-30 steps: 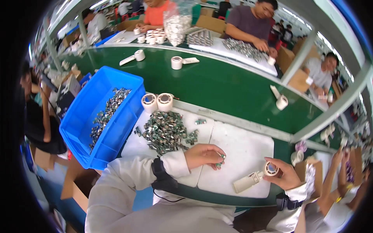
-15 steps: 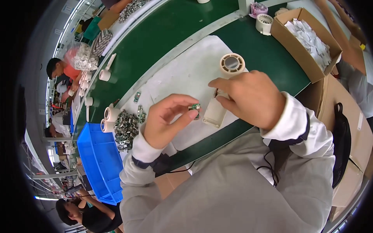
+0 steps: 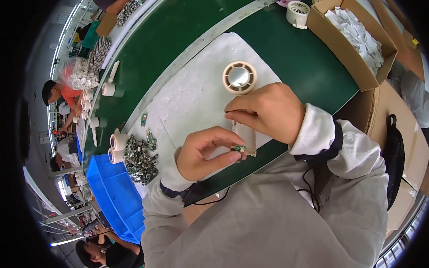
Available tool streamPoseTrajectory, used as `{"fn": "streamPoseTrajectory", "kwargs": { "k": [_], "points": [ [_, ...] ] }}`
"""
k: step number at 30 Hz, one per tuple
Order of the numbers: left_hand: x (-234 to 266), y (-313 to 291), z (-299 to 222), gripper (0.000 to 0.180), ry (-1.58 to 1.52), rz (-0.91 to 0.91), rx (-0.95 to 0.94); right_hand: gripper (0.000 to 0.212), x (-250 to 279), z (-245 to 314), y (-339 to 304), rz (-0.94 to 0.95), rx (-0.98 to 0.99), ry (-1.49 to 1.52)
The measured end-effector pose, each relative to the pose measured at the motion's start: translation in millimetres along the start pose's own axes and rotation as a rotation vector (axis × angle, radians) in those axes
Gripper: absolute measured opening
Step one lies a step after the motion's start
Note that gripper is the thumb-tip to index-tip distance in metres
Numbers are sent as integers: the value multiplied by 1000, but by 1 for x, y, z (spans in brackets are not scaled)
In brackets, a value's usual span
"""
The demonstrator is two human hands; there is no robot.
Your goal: The person picks up a circuit board and a fan housing, connects a wire from the housing to the board, and places the assembly down before repeating the process.
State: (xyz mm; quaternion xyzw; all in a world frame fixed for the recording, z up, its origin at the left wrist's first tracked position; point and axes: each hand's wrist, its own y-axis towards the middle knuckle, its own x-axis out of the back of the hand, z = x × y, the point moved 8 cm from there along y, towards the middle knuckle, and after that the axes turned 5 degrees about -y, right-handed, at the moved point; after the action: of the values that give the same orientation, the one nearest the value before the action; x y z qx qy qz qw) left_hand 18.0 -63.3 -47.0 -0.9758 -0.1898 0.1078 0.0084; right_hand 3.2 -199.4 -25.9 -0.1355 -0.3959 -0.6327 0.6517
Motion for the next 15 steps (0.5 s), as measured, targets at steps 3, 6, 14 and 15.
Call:
{"fn": "streamPoseTrajectory", "kwargs": {
  "k": [3,6,14,15],
  "points": [
    [1,-2,6,27,-108,-14,65,13,-2,-4,2,-42,-102,-9],
    [23,-2,4,25,-139,-250,42,14,-4,-5,4,5,-80,39],
    [42,-3,7,27,-119,-490,17,20,0,-7,5,124,-34,119],
    [41,-3,7,28,-121,-488,10,21,0,-7,5,112,-15,130]
  ]
}}
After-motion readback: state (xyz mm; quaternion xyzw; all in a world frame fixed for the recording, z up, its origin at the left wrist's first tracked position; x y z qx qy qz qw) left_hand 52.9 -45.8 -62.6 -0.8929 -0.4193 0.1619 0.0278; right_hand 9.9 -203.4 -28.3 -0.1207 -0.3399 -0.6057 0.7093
